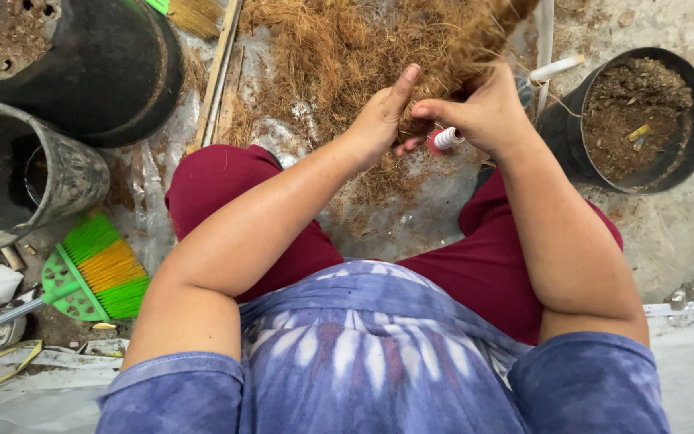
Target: The person sits on the floor and uses both hands to separate and untangle coconut coir fibers from a pile. They repeatedly pull strands apart, gather small bundles, and place them back onto the pile. A spool of red thread and a broom are visible nearby.
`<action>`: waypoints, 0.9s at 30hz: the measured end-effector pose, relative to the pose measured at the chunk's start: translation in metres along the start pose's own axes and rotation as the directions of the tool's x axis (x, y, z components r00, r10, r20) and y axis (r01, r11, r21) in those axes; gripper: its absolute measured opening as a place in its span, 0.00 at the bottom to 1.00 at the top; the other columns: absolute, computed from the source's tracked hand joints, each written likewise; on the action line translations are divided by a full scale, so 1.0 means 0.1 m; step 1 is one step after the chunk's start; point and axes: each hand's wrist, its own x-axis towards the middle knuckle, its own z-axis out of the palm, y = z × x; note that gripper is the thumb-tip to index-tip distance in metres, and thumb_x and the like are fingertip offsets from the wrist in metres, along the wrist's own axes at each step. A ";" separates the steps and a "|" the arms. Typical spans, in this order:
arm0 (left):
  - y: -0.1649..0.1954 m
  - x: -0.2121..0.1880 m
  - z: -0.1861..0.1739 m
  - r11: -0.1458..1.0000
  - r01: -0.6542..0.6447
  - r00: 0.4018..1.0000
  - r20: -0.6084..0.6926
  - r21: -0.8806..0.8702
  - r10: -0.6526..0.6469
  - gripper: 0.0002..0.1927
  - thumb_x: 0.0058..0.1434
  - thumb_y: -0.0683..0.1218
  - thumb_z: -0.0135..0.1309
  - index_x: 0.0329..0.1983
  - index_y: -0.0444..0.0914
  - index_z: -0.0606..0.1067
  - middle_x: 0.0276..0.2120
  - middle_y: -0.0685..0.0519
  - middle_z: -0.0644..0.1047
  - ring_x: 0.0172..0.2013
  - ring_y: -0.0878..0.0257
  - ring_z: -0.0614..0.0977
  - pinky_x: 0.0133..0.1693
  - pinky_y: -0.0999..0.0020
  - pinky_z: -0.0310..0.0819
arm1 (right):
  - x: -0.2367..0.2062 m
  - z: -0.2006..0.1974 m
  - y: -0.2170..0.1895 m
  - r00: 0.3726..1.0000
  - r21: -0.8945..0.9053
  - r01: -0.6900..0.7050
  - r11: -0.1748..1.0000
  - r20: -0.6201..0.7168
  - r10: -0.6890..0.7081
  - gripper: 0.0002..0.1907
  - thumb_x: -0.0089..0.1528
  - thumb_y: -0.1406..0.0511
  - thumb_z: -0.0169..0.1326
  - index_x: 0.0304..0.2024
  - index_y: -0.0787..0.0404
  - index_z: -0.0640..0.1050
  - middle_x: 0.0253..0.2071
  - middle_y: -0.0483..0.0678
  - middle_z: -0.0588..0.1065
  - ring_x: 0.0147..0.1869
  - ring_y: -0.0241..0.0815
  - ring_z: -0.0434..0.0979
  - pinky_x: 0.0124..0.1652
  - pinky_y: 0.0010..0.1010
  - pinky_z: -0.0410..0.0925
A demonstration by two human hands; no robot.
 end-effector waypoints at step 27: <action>0.54 -0.29 -0.37 0.921 -0.365 0.926 -0.050 0.133 0.374 0.18 0.61 0.45 0.67 0.51 0.33 0.77 0.40 0.59 0.80 0.40 0.74 0.78 0.43 0.76 0.75 | -0.09 0.16 -0.18 0.968 -0.243 -0.152 0.958 0.157 0.193 0.13 0.68 0.62 0.58 0.43 0.64 0.72 0.24 0.42 0.74 0.28 0.27 0.73 0.27 0.23 0.66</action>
